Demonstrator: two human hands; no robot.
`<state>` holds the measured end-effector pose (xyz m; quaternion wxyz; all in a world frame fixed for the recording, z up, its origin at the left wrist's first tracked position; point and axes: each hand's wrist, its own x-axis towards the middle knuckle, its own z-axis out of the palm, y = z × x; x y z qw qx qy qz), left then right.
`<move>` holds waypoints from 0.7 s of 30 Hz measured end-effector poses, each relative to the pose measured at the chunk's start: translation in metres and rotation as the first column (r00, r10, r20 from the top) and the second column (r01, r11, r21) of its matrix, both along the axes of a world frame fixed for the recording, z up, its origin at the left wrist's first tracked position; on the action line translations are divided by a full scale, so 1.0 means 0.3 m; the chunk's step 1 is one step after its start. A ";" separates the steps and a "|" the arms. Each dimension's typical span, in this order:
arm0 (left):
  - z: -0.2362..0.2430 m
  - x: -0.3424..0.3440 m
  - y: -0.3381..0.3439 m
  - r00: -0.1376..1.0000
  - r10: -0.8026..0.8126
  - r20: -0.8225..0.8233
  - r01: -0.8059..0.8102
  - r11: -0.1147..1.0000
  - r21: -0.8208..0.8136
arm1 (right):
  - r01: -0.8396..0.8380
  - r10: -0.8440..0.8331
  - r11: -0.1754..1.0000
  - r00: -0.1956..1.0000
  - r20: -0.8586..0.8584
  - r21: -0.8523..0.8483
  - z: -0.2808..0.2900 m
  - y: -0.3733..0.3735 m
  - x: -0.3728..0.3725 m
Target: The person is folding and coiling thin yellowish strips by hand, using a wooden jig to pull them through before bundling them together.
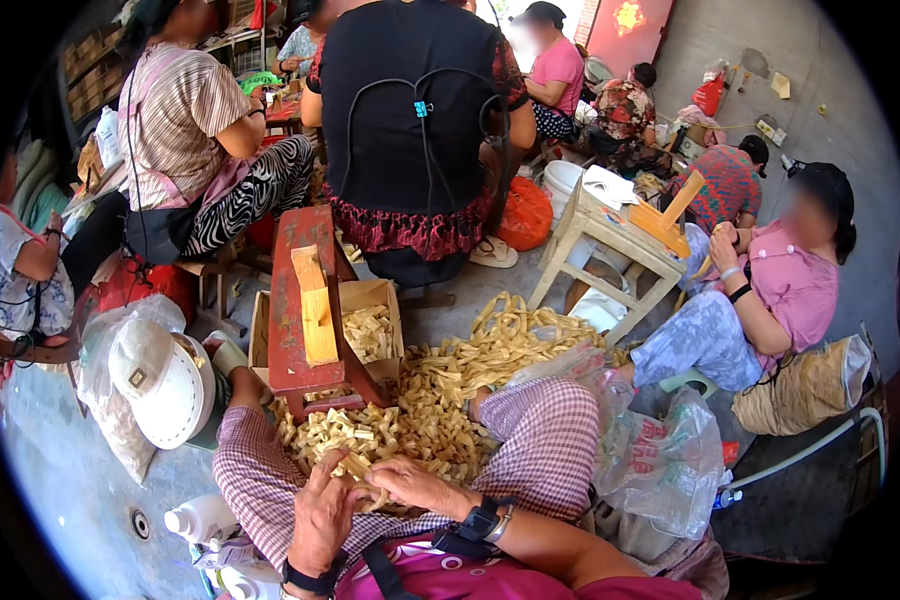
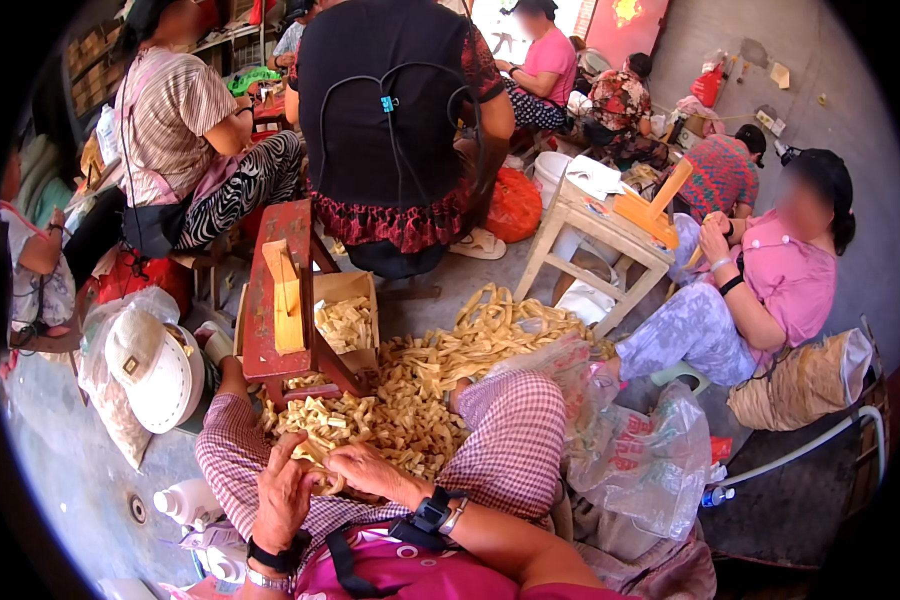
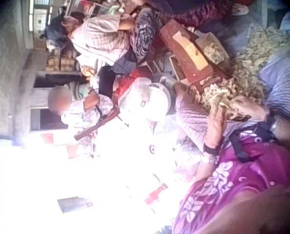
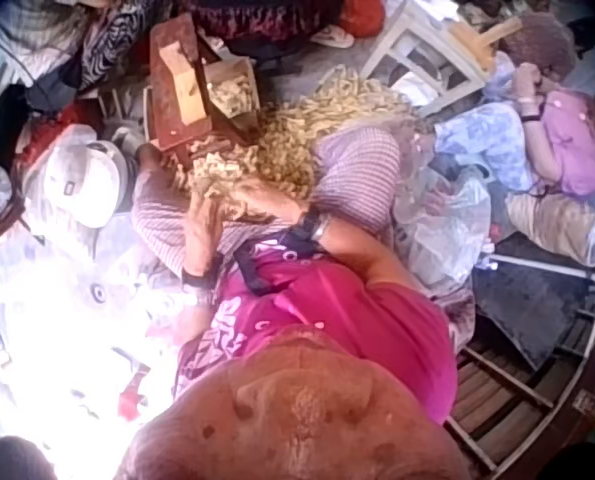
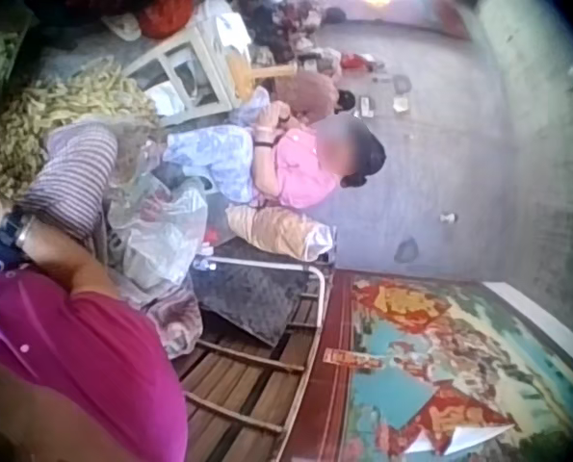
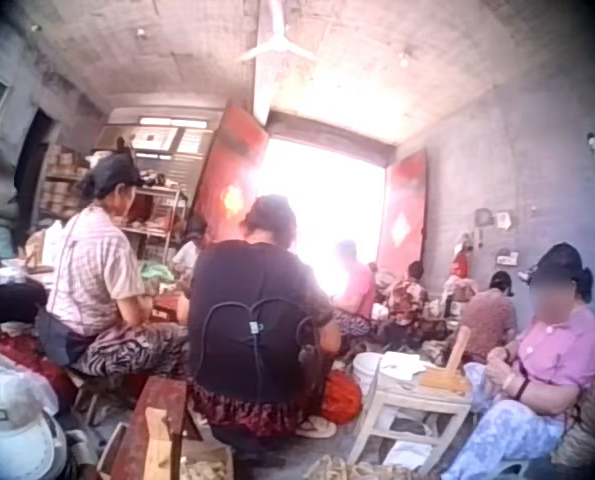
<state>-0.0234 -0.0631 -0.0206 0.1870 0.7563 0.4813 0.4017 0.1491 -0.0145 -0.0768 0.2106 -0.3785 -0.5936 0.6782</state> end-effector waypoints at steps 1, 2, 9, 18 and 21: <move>-0.004 0.001 -0.003 0.998 0.006 -0.067 0.000 0.996 0.084 | 0.035 -0.036 0.999 0.999 0.033 0.013 0.008 -0.015 0.001; -0.006 0.003 -0.008 0.998 -0.005 -0.058 0.009 0.997 0.071 | -0.040 0.042 0.966 0.999 -0.003 0.256 -0.014 -0.007 0.005; -0.078 -0.003 -0.030 0.996 -0.010 0.083 0.018 0.996 -0.089 | 0.034 0.066 0.695 0.992 -0.110 0.719 -0.045 -0.004 0.022; -0.100 0.020 -0.034 0.529 0.316 0.787 0.279 0.812 -0.513 | -0.005 0.004 0.924 1.000 0.004 0.384 0.115 -0.059 0.019; -0.100 0.021 -0.039 0.415 0.334 0.847 0.345 0.803 -0.486 | -0.017 0.028 0.919 0.999 -0.022 0.395 0.105 -0.060 0.017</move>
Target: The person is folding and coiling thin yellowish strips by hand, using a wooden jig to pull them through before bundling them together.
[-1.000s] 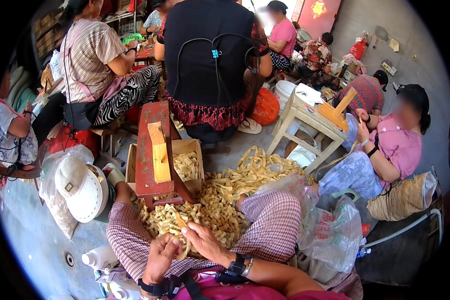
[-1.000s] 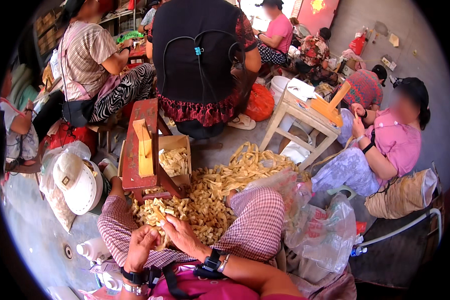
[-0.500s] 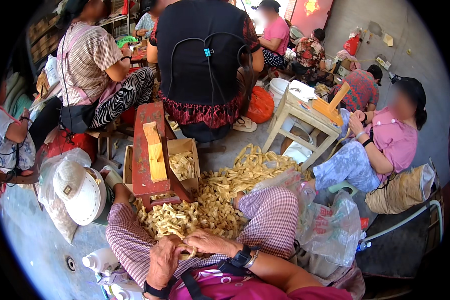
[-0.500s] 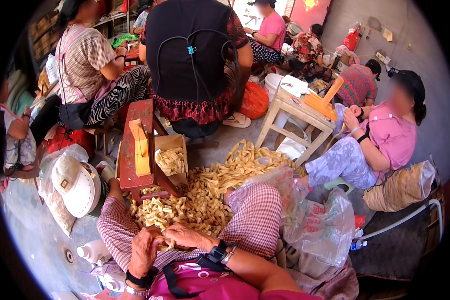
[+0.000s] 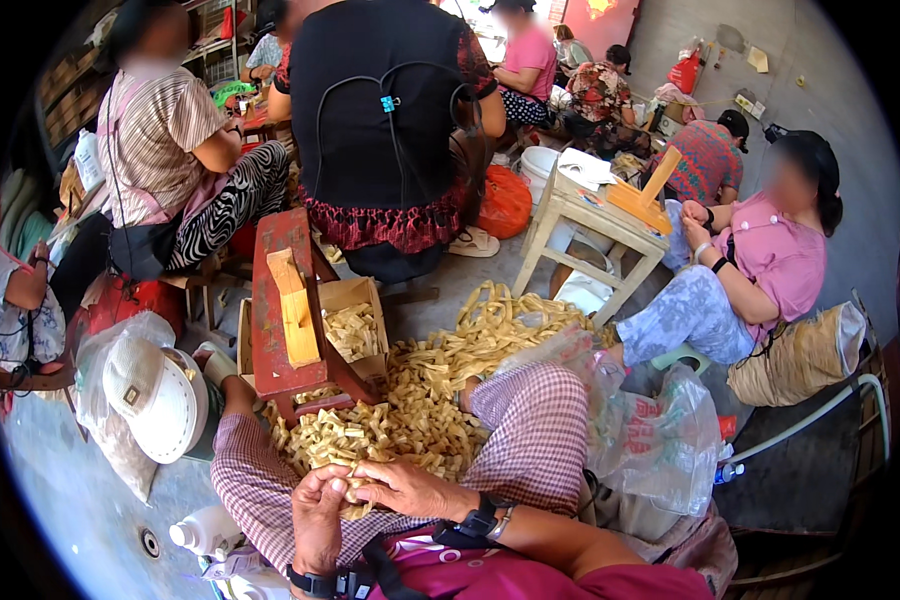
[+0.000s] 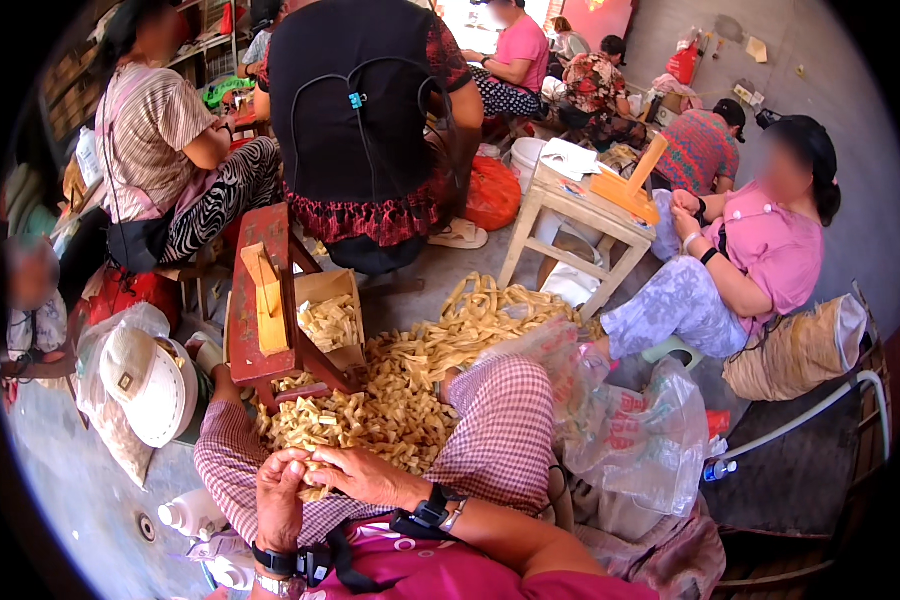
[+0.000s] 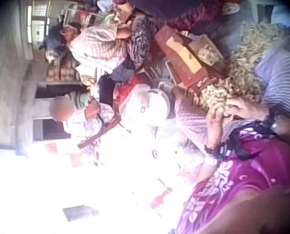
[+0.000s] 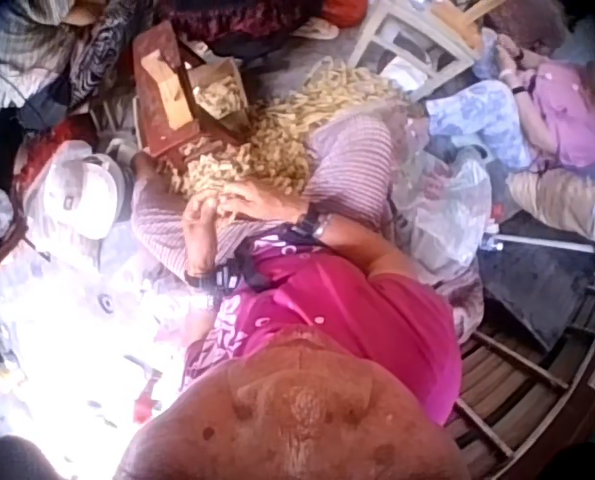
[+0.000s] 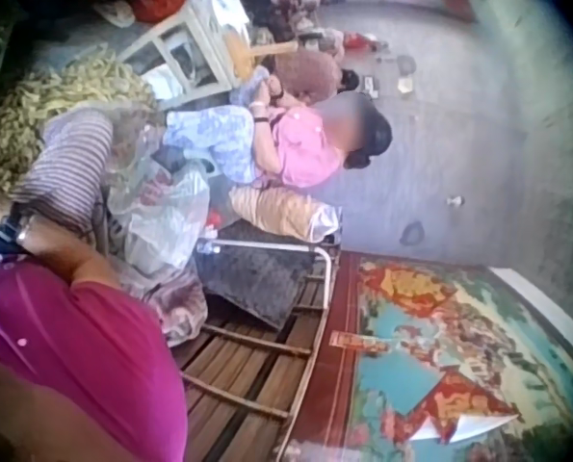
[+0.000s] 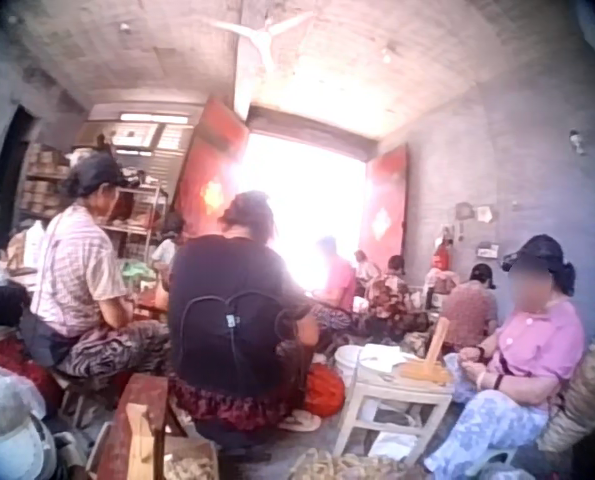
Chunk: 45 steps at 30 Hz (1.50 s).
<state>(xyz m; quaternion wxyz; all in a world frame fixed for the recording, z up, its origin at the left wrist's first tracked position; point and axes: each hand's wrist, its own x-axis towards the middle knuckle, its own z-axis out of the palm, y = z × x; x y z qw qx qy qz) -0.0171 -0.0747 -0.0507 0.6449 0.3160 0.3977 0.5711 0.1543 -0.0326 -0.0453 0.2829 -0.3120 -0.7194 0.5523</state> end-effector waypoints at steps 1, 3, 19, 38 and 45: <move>0.003 0.003 0.000 0.999 0.001 0.050 -0.001 1.000 -0.006 | 0.011 -0.011 1.000 0.999 -0.035 -0.014 0.000 -0.002 0.000; -0.014 -0.007 -0.003 0.988 -0.051 0.147 0.052 0.999 0.001 | 0.030 -0.034 0.999 0.994 -0.105 -0.043 0.003 -0.007 0.001; 0.071 0.027 -0.030 0.822 -0.011 -0.569 0.209 0.936 0.285 | 0.020 -0.030 0.998 0.980 -0.199 -0.052 -0.006 -0.023 0.040; 0.114 0.079 -0.034 0.923 -0.367 0.116 0.371 0.928 -0.021 | 0.214 -0.187 0.974 0.947 -0.261 0.078 0.037 -0.052 0.092; 0.073 0.065 -0.024 0.906 -0.285 0.314 0.310 0.950 -0.034 | 0.375 -0.363 0.927 0.912 -0.189 0.029 -0.016 -0.041 0.156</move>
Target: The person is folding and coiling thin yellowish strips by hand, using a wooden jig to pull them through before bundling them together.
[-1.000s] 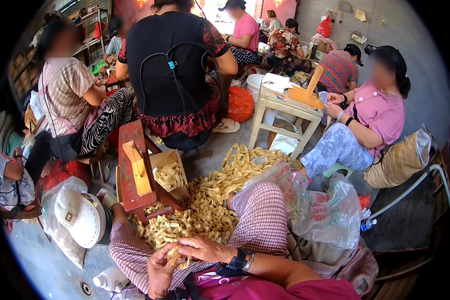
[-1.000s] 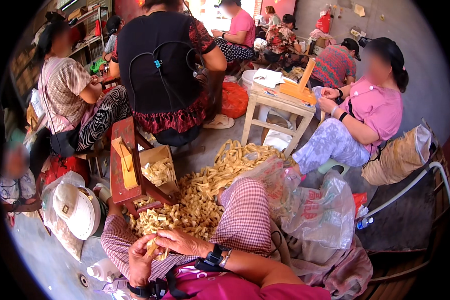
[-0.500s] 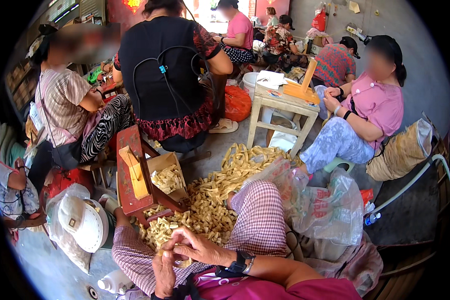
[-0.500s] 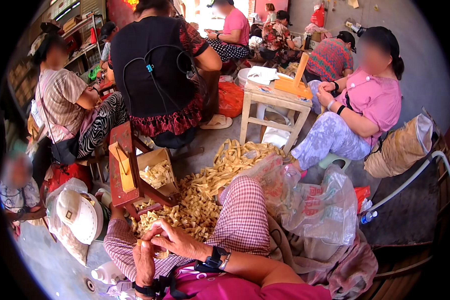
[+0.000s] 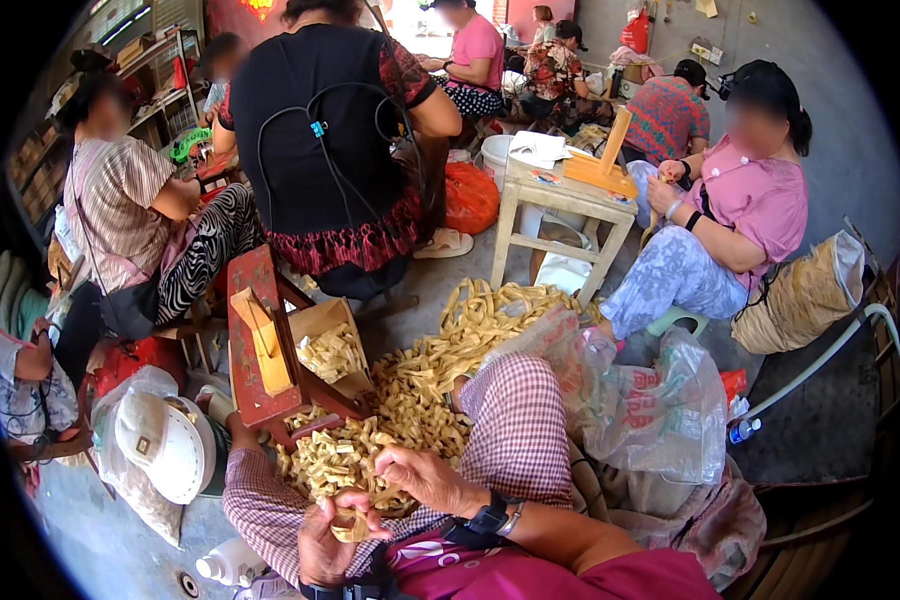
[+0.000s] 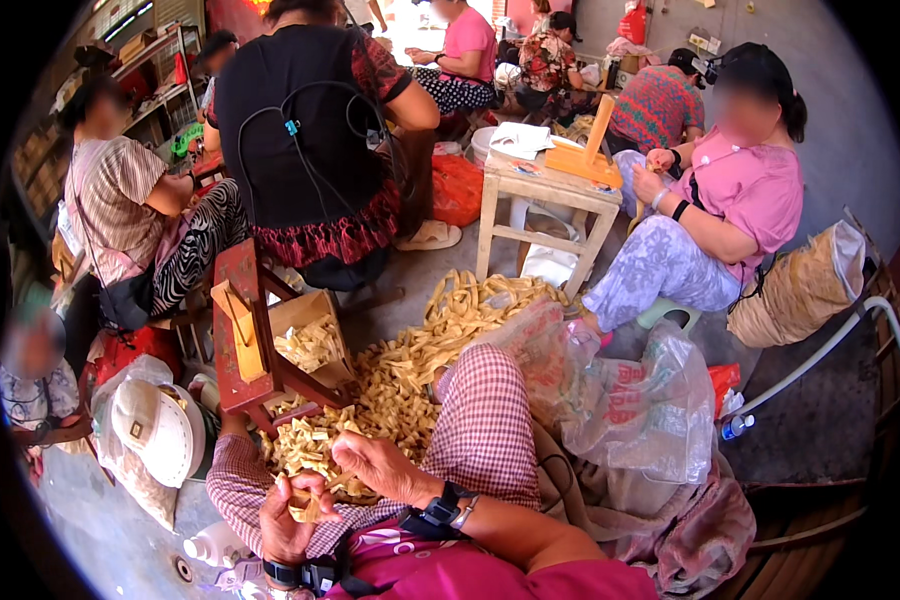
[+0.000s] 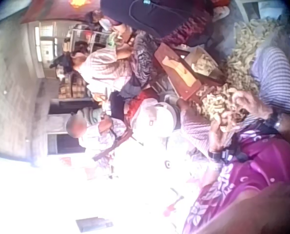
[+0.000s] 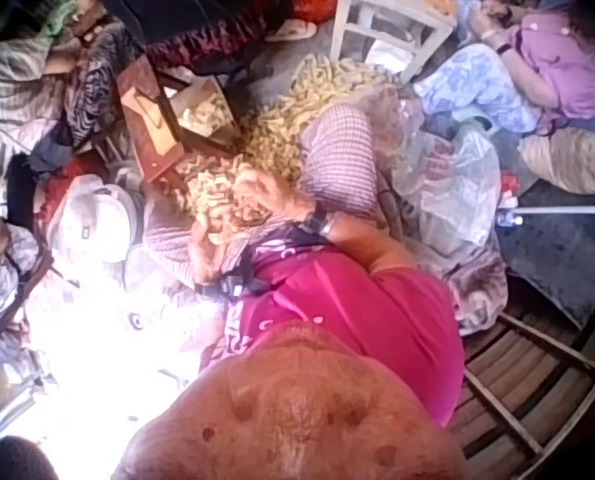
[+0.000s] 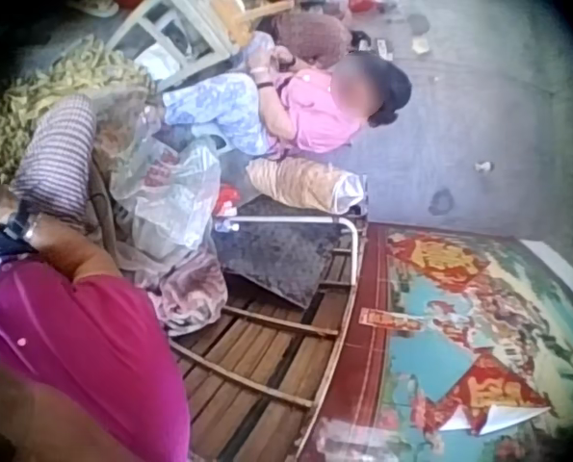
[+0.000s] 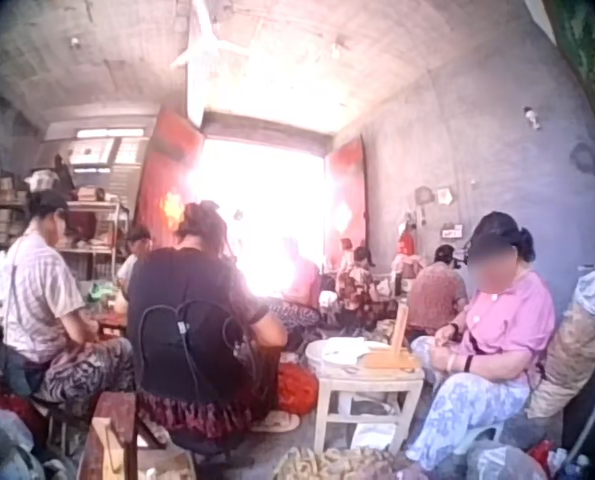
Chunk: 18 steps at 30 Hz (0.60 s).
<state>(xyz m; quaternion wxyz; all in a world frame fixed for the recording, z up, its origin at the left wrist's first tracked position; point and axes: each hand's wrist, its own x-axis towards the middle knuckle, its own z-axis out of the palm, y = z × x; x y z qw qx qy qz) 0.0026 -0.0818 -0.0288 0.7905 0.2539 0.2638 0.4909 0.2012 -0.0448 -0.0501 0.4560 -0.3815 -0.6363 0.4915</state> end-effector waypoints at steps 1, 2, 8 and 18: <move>0.002 -0.002 -0.004 0.999 0.011 0.044 -0.011 1.000 -0.013 | 0.025 -0.025 0.999 0.999 -0.020 0.025 -0.005 -0.006 -0.001; 0.010 0.000 -0.005 0.998 0.029 0.063 -0.028 0.999 -0.016 | 0.049 -0.047 0.998 0.998 -0.040 0.050 -0.009 -0.010 0.001; 0.030 -0.044 -0.004 0.992 0.123 0.008 -0.121 0.983 -0.136 | 0.127 -0.127 0.992 0.992 -0.003 0.013 -0.021 0.009 0.037; -0.041 -0.021 0.050 0.998 0.041 0.052 -0.040 0.999 -0.023 | -0.341 0.335 0.821 0.937 -0.097 -0.458 0.016 0.008 -0.014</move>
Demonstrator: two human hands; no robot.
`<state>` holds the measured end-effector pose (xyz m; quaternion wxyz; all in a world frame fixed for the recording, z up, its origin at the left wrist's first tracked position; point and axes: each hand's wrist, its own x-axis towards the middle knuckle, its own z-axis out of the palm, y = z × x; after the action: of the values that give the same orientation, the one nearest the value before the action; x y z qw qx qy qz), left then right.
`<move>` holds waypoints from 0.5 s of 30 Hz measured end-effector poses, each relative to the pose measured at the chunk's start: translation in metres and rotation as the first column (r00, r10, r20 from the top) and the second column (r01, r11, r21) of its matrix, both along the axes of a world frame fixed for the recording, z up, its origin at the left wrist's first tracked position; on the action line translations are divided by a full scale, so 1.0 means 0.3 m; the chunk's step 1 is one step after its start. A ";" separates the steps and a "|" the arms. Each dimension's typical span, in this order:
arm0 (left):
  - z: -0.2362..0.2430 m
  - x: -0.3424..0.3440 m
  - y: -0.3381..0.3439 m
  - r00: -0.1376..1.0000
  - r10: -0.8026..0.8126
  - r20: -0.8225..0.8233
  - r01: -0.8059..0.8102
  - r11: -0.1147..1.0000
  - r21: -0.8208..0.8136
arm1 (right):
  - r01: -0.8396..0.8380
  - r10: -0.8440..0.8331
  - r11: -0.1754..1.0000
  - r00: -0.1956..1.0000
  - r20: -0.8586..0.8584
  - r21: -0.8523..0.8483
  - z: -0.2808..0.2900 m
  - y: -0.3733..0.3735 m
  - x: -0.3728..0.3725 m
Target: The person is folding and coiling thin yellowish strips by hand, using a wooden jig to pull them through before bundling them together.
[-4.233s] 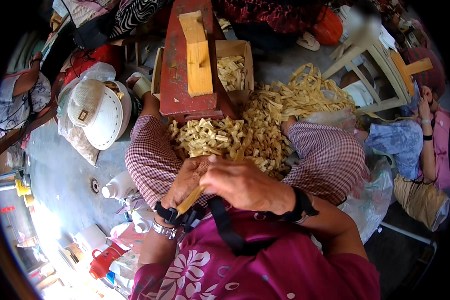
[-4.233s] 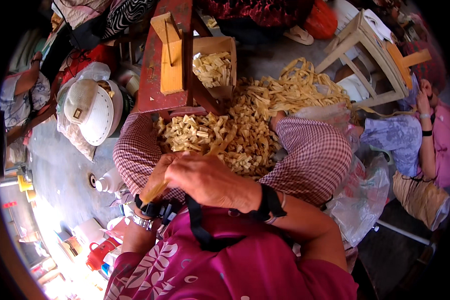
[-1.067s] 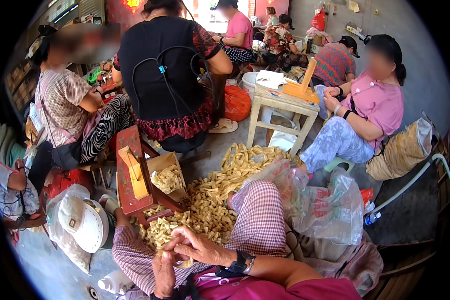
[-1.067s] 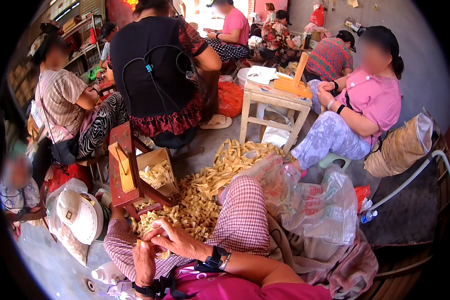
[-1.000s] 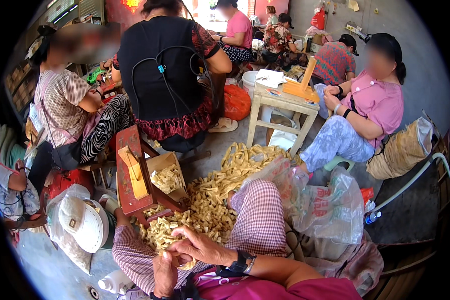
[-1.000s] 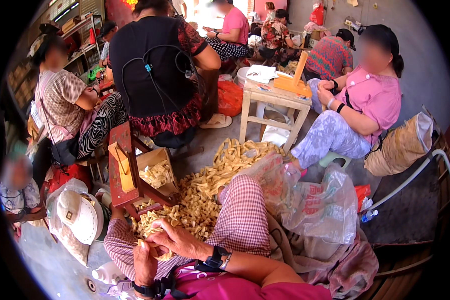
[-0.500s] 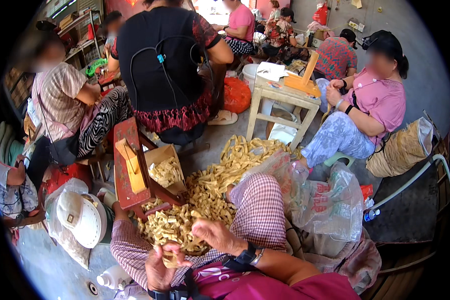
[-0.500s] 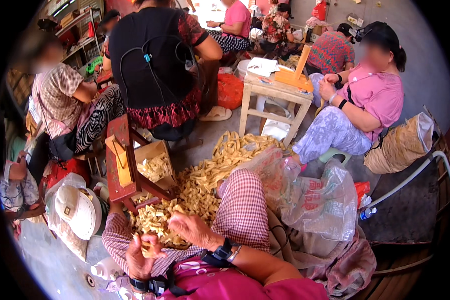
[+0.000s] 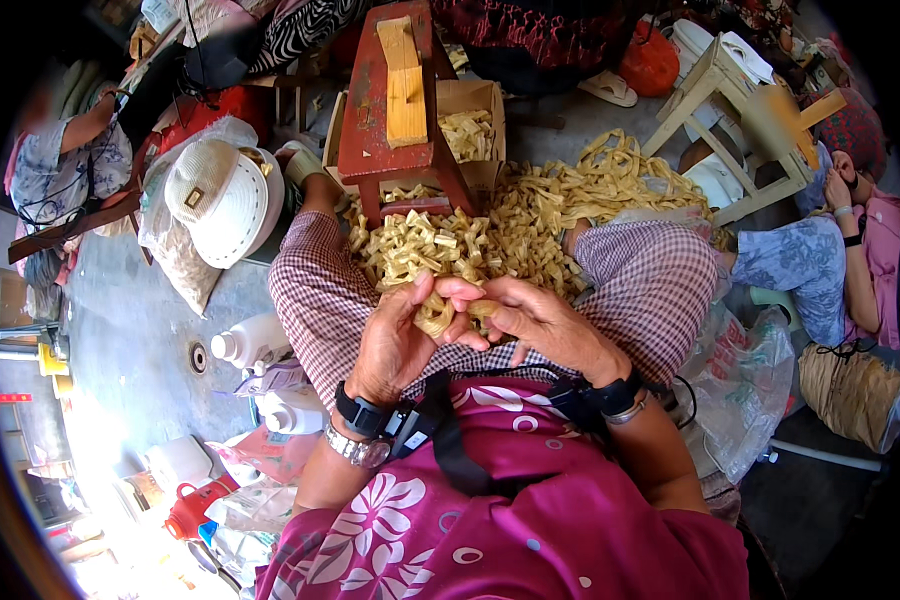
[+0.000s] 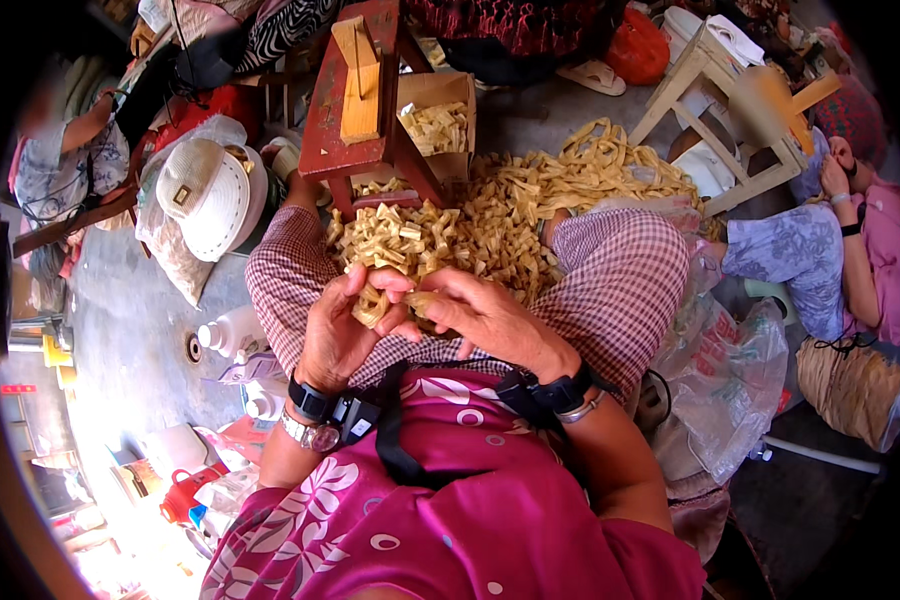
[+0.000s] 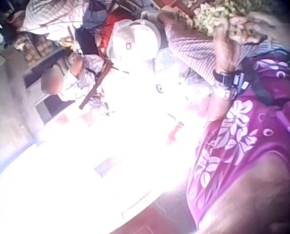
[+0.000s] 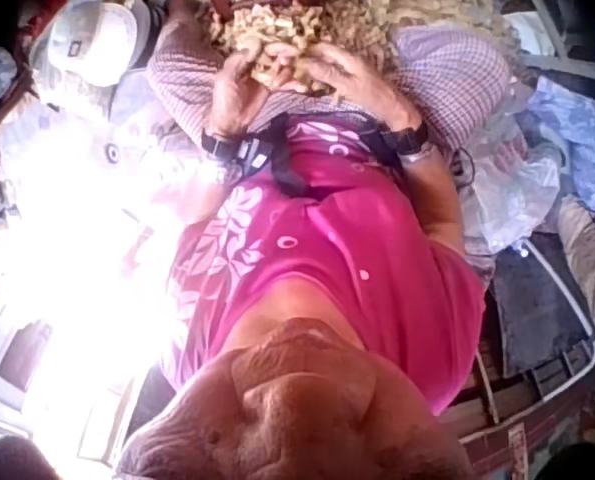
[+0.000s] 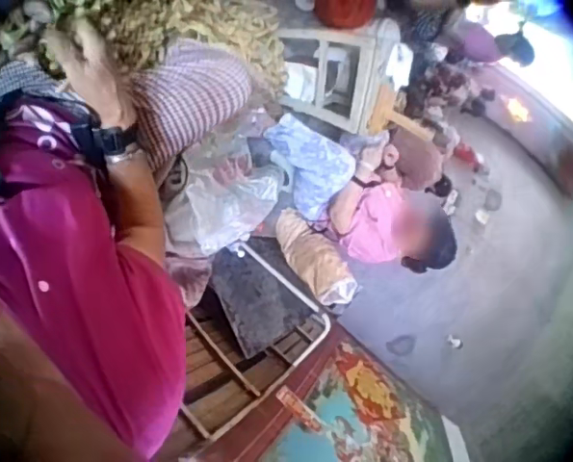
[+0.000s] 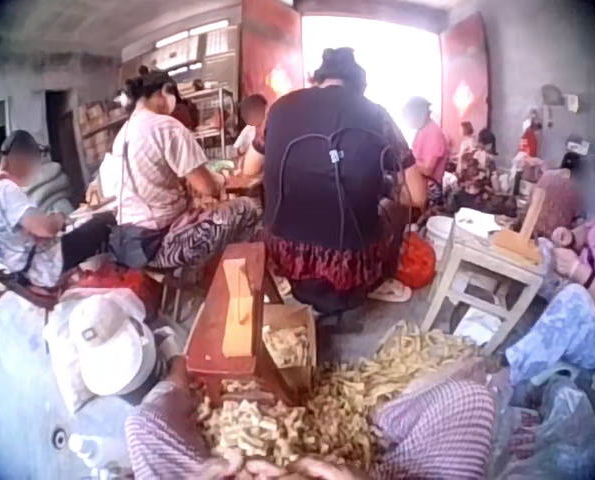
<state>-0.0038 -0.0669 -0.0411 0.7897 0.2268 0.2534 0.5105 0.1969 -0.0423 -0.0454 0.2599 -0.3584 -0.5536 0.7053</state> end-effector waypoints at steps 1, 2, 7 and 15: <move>-0.012 0.006 0.005 1.000 -0.007 0.004 0.007 1.000 0.002 | -0.049 0.049 0.999 0.998 0.030 -0.012 0.023 0.007 -0.013; -0.022 0.009 0.009 1.000 -0.014 0.008 0.014 1.000 0.005 | -0.097 0.098 0.995 0.993 0.059 -0.026 0.046 0.012 -0.021; -0.002 -0.021 -0.003 0.986 0.069 0.150 -0.055 0.994 -0.090 | -0.047 0.000 0.947 0.989 0.146 0.317 0.037 -0.006 -0.008; 0.032 -0.025 0.045 0.993 0.041 -0.111 -0.046 0.998 -0.039 | 0.042 -0.099 0.928 0.986 0.134 0.370 0.029 0.010 -0.010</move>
<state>-0.0113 -0.0533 -0.0317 0.7678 0.2324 0.3121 0.5090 0.1940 -0.0391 -0.0367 0.3049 -0.3756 -0.6800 0.5510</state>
